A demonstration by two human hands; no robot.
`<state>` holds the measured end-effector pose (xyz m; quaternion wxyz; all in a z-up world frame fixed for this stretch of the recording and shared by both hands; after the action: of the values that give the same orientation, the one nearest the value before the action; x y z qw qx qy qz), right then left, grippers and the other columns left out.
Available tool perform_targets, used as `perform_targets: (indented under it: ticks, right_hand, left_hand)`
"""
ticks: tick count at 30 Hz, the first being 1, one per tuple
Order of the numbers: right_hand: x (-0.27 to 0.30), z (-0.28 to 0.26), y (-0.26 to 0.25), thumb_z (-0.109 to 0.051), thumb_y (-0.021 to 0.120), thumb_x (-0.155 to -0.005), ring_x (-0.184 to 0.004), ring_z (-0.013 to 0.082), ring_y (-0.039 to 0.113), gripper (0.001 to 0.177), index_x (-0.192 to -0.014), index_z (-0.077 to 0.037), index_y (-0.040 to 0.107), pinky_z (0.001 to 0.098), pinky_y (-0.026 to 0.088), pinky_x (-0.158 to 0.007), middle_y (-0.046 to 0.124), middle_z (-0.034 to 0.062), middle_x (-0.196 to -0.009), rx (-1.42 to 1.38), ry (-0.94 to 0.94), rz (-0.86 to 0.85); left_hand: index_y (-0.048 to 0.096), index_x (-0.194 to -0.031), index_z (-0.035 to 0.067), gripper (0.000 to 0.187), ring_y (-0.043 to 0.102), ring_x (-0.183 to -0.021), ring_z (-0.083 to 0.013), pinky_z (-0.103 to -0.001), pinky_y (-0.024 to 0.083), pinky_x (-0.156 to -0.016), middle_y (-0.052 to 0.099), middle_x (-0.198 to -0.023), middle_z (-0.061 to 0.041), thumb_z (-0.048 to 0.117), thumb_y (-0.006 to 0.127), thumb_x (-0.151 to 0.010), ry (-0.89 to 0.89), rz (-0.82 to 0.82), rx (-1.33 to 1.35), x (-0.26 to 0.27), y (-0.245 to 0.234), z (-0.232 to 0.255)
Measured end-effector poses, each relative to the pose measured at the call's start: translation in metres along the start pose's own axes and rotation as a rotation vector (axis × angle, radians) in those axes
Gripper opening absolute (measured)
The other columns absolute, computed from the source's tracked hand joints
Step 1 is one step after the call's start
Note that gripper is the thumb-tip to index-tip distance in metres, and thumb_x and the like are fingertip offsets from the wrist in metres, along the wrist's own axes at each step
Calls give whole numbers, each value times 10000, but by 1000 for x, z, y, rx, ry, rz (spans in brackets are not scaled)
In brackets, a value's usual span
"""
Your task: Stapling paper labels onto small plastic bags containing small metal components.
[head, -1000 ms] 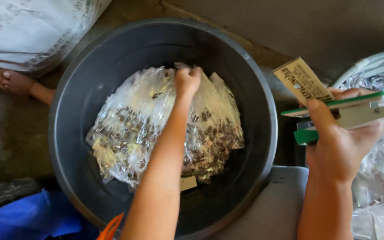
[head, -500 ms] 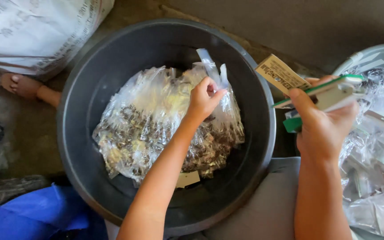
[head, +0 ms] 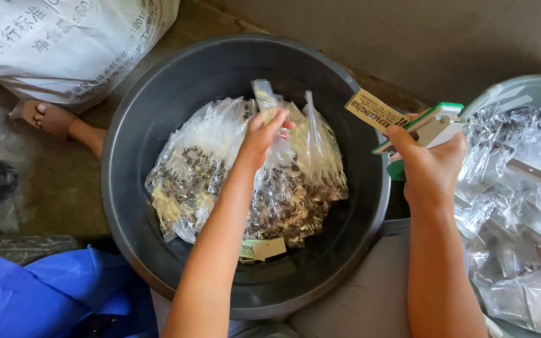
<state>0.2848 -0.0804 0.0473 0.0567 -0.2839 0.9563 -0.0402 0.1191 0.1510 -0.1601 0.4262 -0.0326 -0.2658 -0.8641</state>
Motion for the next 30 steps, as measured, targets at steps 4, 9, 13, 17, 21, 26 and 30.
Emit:
perform_targets:
  ticks: [4, 9, 13, 17, 21, 26, 30]
  right_hand:
    - [-4, 3, 2, 16, 742, -914, -749, 137, 624, 204, -1076, -1, 619, 239, 543, -674, 651, 81, -942, 28, -47, -27]
    - [0, 0, 20, -23, 861, -716, -854, 164, 646, 345, -999, -89, 673, 365, 490, -821, 695, 77, -878, 319, -190, 64]
    - [9, 19, 52, -31, 861, -678, -780, 168, 578, 345, -941, -93, 647, 353, 431, -723, 636, 82, -794, 309, -219, -115]
    - [31, 5, 82, -49, 862, -676, -680, 132, 611, 278, -884, -123, 694, 280, 448, -678, 670, 30, -738, 215, -155, -171]
    - [36, -46, 78, -10, 884, -744, -801, 120, 631, 290, -950, -122, 713, 289, 477, -777, 716, 70, -862, 103, -291, -93]
    - [52, -94, 71, 76, 798, -838, -827, 168, 642, 304, -1018, -53, 590, 300, 516, -772, 695, 132, -979, -32, -308, -298]
    - [67, -105, 72, 112, 752, -817, -769, 151, 649, 352, -1040, -53, 535, 250, 543, -683, 691, 105, -1009, -21, -216, -371]
  left_hand:
    - [606, -1187, -20, 265, 729, -820, -186, -292, 643, -653, 707, -979, -155, 94, 628, -949, -54, 117, -255, -6, -16, -1]
    - [648, -970, 99, 207, 770, -626, -202, -312, 627, -610, 768, -732, -51, 295, 682, -912, 13, 30, -791, 14, 14, 57]
    - [664, -938, 97, 155, 750, -539, -152, -239, 610, -503, 758, -682, -47, 251, 663, -922, 209, -66, -729, 61, 59, 122]
    - [681, -1014, 33, 181, 740, -537, -179, -280, 603, -486, 756, -733, -116, 184, 587, -979, 253, -253, -650, 138, 98, 171]
    - [666, -1029, -31, 248, 660, -497, -182, -275, 551, -466, 704, -709, -160, 195, 563, -1026, 305, -374, -911, 207, 117, 208]
    - [635, -1165, -40, 427, 676, -939, -339, -436, 536, -834, 676, -1009, -194, 296, 749, -927, 778, -54, -1083, 229, 103, 260]
    - [648, -1147, -1, 360, 706, -1015, -189, -299, 566, -951, 719, -1129, -96, -23, 810, -826, 812, -195, -626, 234, 119, 274]
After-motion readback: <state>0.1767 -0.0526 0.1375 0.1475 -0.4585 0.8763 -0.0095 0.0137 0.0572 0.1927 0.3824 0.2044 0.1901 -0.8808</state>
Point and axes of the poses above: each hand's wrist, its own x-axis away from the middle knuckle, its own y-axis out of the palm, z = x × y, the point moved 8 cm from there along -x, towards the middle knuckle
